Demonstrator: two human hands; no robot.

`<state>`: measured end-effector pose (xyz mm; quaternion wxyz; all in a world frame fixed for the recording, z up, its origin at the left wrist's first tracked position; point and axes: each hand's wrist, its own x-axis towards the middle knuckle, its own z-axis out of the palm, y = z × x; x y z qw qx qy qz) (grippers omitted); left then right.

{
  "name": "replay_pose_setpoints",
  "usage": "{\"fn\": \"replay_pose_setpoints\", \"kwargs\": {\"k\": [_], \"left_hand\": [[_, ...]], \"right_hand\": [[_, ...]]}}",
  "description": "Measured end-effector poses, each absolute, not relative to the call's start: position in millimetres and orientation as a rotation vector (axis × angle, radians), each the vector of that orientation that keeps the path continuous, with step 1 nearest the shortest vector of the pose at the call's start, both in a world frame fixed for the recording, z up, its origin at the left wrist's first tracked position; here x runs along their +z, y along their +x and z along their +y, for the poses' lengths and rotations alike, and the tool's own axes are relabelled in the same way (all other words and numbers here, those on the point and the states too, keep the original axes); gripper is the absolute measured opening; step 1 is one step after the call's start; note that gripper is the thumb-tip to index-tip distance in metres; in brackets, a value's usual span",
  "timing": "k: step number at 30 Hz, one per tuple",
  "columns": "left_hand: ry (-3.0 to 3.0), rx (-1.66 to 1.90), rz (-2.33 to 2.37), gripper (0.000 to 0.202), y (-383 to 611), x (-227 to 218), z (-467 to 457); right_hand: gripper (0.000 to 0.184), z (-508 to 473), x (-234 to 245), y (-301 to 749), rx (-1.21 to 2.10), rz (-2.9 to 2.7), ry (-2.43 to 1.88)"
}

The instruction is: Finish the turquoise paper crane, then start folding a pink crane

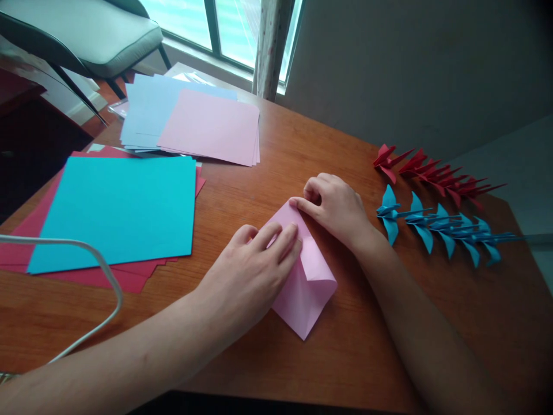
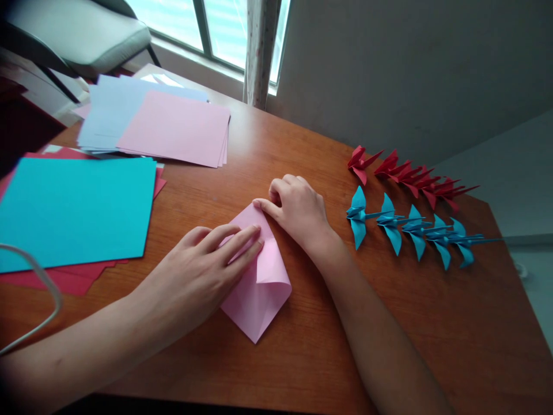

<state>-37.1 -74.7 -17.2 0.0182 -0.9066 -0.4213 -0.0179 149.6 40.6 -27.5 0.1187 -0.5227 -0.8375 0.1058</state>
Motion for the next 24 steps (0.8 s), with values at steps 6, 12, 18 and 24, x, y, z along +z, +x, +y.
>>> {"fn": "replay_pose_setpoints", "kwargs": {"k": [6,12,18,24], "left_hand": [[-2.813,-0.093,-1.306,0.044,-37,-17,-74],[-2.783,-0.081,-1.355,0.042,-37,-16,-76],[-2.787,-0.097,-1.34,0.046,-38,-16,-76],[-2.785,-0.085,-1.334,0.046,-38,-17,-76]], "right_hand": [[0.045,52,-28,143,0.3,-2.412,-1.6],[0.041,42,-30,151,0.252,-2.424,-1.551],[0.04,28,-26,176,0.36,-2.501,-1.497],[0.043,17,-23,194,0.429,-2.599,-1.424]]}}
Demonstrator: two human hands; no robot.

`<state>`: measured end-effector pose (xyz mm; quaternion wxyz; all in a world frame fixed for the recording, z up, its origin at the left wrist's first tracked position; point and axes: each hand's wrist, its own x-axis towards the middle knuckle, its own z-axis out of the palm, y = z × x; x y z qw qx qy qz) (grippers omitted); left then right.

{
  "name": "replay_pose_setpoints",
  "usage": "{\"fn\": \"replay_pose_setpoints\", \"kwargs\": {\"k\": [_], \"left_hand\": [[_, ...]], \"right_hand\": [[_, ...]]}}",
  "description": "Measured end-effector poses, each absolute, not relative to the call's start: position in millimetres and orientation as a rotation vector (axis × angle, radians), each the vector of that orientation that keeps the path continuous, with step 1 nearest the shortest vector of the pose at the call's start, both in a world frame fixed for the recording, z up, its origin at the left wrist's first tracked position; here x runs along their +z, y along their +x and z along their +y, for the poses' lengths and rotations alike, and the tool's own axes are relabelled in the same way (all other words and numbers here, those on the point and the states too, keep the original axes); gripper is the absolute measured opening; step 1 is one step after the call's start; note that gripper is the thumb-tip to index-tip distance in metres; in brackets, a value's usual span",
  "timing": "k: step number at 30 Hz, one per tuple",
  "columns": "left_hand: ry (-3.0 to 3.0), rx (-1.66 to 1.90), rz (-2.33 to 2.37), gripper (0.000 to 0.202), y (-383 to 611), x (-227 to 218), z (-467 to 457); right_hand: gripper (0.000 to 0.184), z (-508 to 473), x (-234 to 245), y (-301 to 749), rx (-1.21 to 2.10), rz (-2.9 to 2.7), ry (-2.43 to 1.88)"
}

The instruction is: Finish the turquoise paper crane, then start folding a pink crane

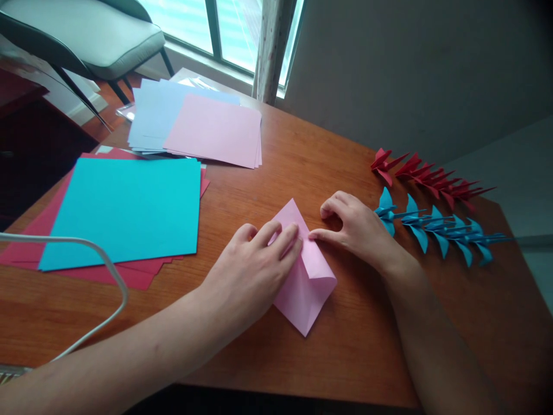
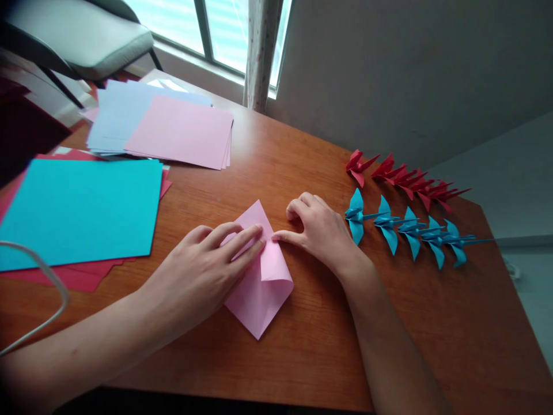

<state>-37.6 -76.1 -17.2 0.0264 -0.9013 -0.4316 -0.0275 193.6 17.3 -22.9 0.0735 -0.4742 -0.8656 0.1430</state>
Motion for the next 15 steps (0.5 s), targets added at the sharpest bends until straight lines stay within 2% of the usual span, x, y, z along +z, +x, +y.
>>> {"fn": "replay_pose_setpoints", "kwargs": {"k": [5,10,15], "left_hand": [[-2.792,-0.087,-1.334,0.047,-37,-17,-75],[-2.804,-0.069,-1.338,0.045,-37,-16,-75],[-2.814,-0.066,-1.347,0.045,-37,-17,-75]], "right_hand": [[0.045,18,-20,192,0.42,-2.622,-1.415],[0.034,25,-20,172,0.23,-2.562,-1.532],[0.037,49,-21,146,0.177,-2.507,-1.61]]}}
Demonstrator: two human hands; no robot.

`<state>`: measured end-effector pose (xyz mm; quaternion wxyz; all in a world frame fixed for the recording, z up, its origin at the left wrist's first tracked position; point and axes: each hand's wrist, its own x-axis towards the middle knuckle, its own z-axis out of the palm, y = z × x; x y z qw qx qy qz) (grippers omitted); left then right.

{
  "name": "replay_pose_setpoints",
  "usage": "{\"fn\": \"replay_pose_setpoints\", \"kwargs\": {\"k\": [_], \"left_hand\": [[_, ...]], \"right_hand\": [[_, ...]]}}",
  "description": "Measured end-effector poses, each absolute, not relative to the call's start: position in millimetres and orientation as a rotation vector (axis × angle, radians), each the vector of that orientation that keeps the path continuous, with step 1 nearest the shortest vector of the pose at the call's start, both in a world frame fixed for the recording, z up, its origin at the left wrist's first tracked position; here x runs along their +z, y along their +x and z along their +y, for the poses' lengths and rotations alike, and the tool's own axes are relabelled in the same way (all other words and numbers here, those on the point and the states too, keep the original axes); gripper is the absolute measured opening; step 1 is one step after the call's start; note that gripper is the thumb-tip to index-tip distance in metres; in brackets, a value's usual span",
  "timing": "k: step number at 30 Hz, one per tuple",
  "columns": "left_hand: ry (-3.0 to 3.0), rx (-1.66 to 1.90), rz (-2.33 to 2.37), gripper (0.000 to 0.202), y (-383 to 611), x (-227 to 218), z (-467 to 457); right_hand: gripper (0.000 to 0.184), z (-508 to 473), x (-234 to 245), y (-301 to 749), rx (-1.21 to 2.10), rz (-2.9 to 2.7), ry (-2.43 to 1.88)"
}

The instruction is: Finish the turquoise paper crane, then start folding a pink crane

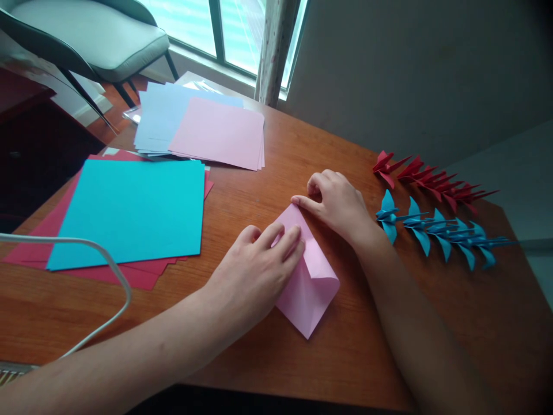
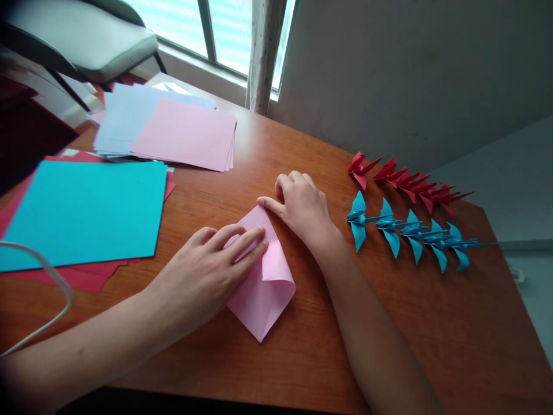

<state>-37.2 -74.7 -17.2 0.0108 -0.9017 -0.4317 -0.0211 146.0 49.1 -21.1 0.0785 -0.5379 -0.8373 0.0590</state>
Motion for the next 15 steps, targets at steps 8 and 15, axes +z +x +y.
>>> {"fn": "replay_pose_setpoints", "kwargs": {"k": [8,15], "left_hand": [[-2.834,-0.107,-1.369,0.045,-38,-19,-74],[-2.716,-0.256,-1.533,0.05,-42,-19,-68]], "right_hand": [[0.029,52,-26,140,0.184,-2.316,-1.712],[0.042,-2,-13,177,0.828,-2.03,-1.527]]}}
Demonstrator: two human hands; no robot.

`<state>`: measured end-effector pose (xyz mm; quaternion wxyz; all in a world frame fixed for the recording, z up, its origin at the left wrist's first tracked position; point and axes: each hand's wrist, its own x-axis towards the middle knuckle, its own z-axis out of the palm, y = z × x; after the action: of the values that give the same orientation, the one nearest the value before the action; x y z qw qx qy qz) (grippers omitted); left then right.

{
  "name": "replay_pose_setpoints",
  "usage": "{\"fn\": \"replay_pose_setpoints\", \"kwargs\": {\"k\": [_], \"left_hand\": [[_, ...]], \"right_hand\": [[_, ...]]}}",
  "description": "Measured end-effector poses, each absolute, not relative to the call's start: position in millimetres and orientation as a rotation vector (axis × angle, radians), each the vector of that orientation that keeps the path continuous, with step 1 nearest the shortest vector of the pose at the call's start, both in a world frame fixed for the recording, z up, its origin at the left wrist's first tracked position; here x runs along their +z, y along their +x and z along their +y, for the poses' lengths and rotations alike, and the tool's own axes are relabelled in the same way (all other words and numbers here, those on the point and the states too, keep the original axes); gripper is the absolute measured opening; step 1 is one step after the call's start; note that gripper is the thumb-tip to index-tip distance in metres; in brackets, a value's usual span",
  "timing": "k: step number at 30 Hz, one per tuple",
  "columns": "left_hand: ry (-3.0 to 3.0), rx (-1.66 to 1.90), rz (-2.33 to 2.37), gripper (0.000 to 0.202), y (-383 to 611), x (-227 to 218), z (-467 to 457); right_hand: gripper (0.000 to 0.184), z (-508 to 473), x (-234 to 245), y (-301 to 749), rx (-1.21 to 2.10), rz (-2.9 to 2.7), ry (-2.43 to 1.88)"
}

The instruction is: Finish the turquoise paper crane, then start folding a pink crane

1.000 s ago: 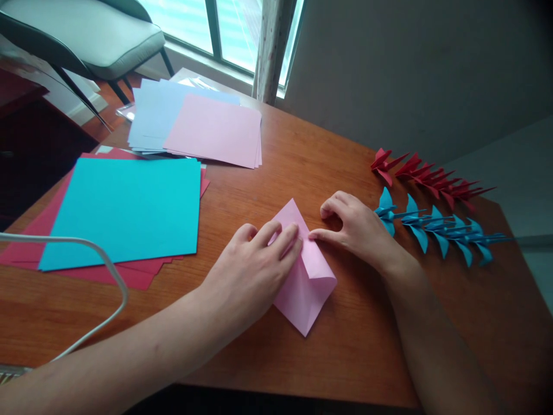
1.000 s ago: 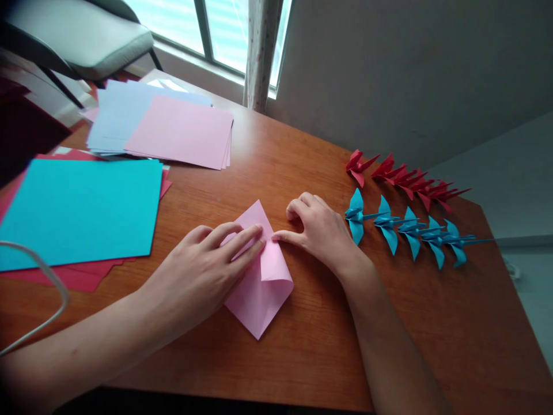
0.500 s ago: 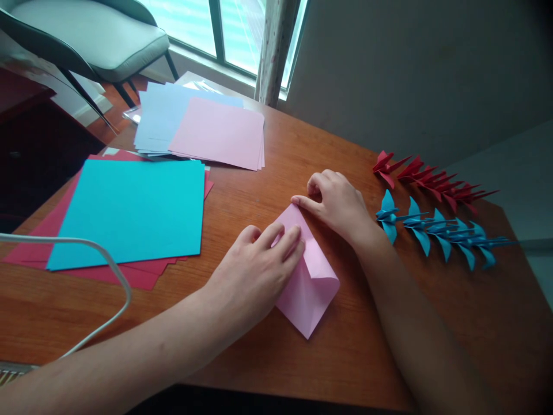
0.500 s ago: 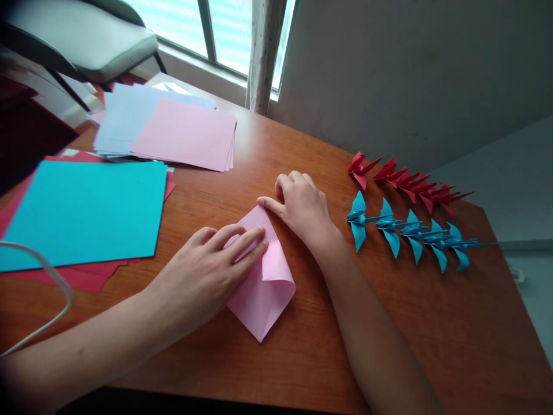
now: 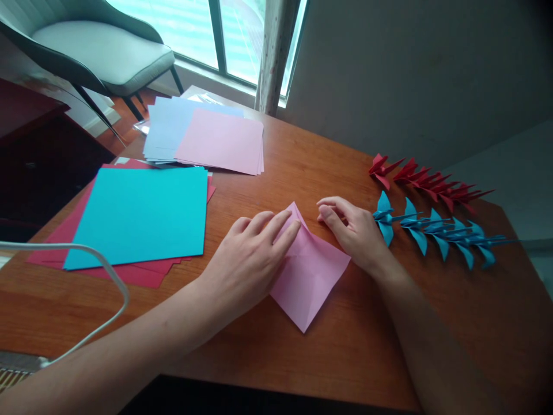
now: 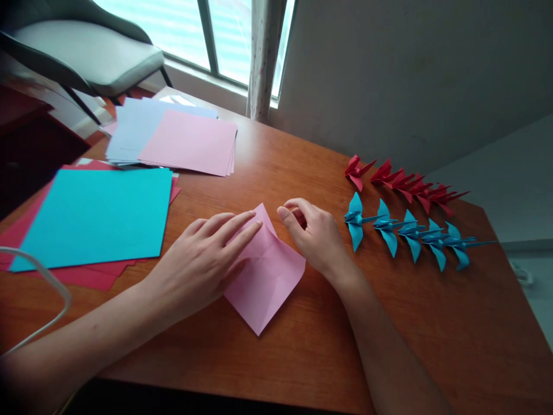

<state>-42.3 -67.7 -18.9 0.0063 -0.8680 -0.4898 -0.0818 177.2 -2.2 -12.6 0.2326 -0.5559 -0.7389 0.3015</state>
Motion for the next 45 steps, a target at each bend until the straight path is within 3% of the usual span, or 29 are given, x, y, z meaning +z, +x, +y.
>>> {"fn": "replay_pose_setpoints", "kwargs": {"k": [6,13,21,27,32,40,45], "left_hand": [[-2.523,-0.222,-1.751,0.045,-50,-17,-58],[-2.564,-0.227,-1.726,0.056,-44,-22,-58],[-2.597,-0.248,-1.684,0.054,-45,-22,-57],[-2.539,-0.183,-1.895,0.053,-48,-12,-54],[-2.411,-0.105,-2.165,0.033,-55,-3,-48],[-2.408,-0.091,-1.97,0.022,-47,-5,-55],[-2.499,-0.452,-1.902,0.028,-45,-6,-58]], "right_hand": [[0.045,-35,2,192,1.011,-1.909,-1.558],[0.022,-34,-13,181,0.42,-2.18,-1.729],[0.031,-35,-29,176,-0.105,-2.474,-1.42],[0.03,-41,-32,169,-0.059,-2.611,-1.331],[0.036,-46,-30,165,-0.046,-2.634,-1.467],[0.041,-55,-19,157,0.13,-2.609,-1.65],[0.04,-54,-17,156,0.158,-2.625,-1.636]]}}
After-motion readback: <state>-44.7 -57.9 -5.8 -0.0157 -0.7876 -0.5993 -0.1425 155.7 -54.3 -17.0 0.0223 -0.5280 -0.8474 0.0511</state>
